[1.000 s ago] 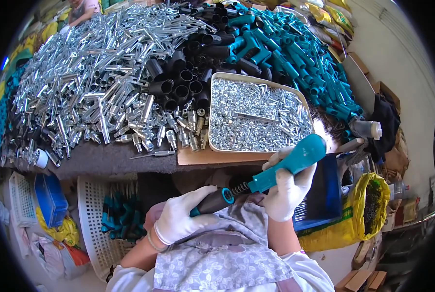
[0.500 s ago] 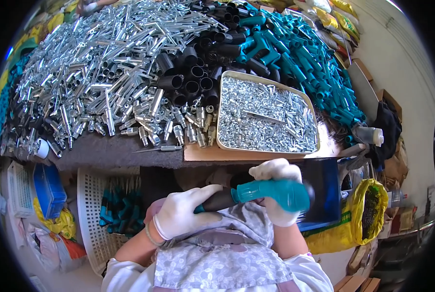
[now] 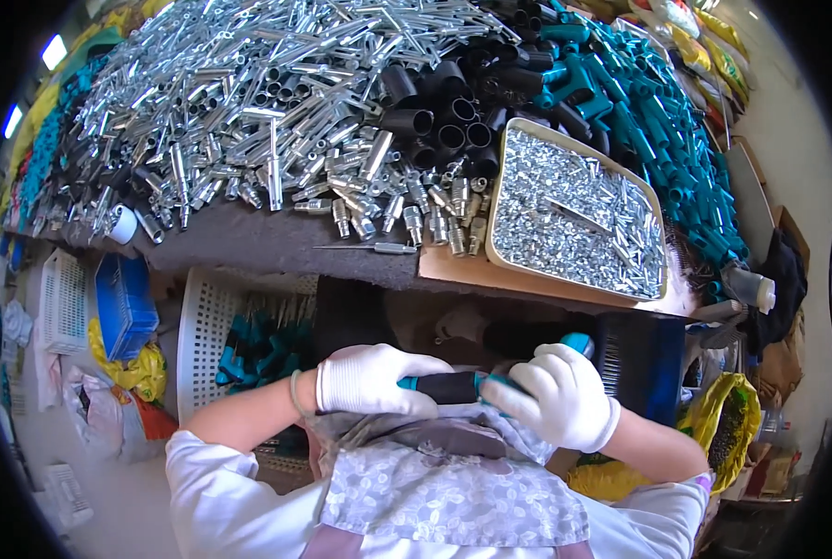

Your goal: Assembling plastic handles onto metal rods and securing them with pins at a manufacturing workbench.

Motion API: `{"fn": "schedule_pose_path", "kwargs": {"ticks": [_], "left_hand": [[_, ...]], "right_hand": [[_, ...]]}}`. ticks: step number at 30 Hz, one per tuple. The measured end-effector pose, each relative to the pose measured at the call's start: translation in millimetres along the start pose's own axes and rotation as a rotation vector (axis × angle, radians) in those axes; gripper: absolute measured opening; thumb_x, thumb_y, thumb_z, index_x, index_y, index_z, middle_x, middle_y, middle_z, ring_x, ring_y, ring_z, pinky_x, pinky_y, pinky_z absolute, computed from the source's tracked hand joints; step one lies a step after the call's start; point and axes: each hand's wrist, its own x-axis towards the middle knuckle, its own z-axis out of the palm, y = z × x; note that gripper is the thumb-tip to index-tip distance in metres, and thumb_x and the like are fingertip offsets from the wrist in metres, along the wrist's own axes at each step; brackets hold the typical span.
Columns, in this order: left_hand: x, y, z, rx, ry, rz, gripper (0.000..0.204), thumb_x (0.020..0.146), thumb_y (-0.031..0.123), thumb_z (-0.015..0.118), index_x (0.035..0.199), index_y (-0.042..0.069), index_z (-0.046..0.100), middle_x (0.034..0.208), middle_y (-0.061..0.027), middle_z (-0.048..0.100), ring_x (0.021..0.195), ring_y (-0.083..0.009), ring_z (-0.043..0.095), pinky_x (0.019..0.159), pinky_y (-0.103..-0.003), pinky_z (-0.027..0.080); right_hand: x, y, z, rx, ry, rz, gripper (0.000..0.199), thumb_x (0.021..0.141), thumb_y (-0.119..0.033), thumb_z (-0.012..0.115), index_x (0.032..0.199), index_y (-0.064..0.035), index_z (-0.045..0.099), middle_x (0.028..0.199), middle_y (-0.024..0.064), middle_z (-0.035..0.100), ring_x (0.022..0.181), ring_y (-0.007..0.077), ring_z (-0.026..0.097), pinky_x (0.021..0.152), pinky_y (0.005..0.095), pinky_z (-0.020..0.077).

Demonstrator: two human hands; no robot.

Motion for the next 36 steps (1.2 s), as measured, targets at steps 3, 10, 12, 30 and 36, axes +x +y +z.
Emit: {"fn": "schedule_pose_path", "kwargs": {"ticks": [3,10,12,30,36], "left_hand": [[3.3,-0.5,-15.2,-0.004,-0.271,0.018,0.055,0.087,0.033,0.073,0.133,0.005,0.064,0.119,-0.0178,0.069,0.109,-0.027,0.066,0.098,-0.037,0.049],[3.5,7.4,-22.0,-0.003,-0.364,-0.129,0.052,0.088,0.037,0.073,0.128,0.005,0.067,0.106,-0.0147,0.068,0.1,-0.0257,0.065,0.092,-0.036,0.05],[4.1,2.2,-18.6,0.067,-0.309,-0.035,0.052,0.087,0.038,0.074,0.127,0.006,0.067,0.108,-0.0155,0.067,0.101,-0.0279,0.065,0.092,-0.037,0.05],[1.7,-11.9,-5.7,-0.703,-0.438,-0.197,0.088,0.083,0.063,0.076,0.141,0.001,0.053,0.083,-0.0047,0.062,0.061,-0.0073,0.057,0.05,-0.021,0.045],[2.4,25.4,-23.6,-0.068,-0.405,-0.149,0.059,0.093,0.041,0.067,0.134,-0.001,0.061,0.122,-0.0211,0.069,0.113,-0.0277,0.066,0.1,-0.036,0.048]], "right_hand": [[2.6,13.0,-0.9,-0.104,0.005,-0.408,0.041,0.076,-0.023,0.062,0.116,-0.0164,0.068,0.087,0.0041,0.058,0.081,0.0207,0.06,0.09,0.0411,0.0498],[13.3,20.7,-4.6,-0.045,-0.028,-0.46,0.045,0.073,-0.024,0.062,0.117,-0.0128,0.067,0.084,0.0026,0.057,0.077,0.0197,0.058,0.081,0.0366,0.0503],[7.9,17.9,5.2,0.006,0.057,-0.38,0.045,0.072,-0.023,0.064,0.116,-0.0165,0.069,0.081,0.0018,0.056,0.074,0.019,0.057,0.075,0.0346,0.0512],[17.9,22.8,-19.9,-0.163,0.02,-0.469,0.041,0.078,-0.023,0.063,0.117,-0.011,0.068,0.08,0.0027,0.057,0.072,0.0174,0.058,0.073,0.0321,0.0457],[3.5,18.6,-0.2,0.014,-0.012,-0.378,0.042,0.071,-0.025,0.066,0.112,-0.0206,0.07,0.082,0.0011,0.055,0.074,0.0191,0.057,0.076,0.0339,0.0493]]}}
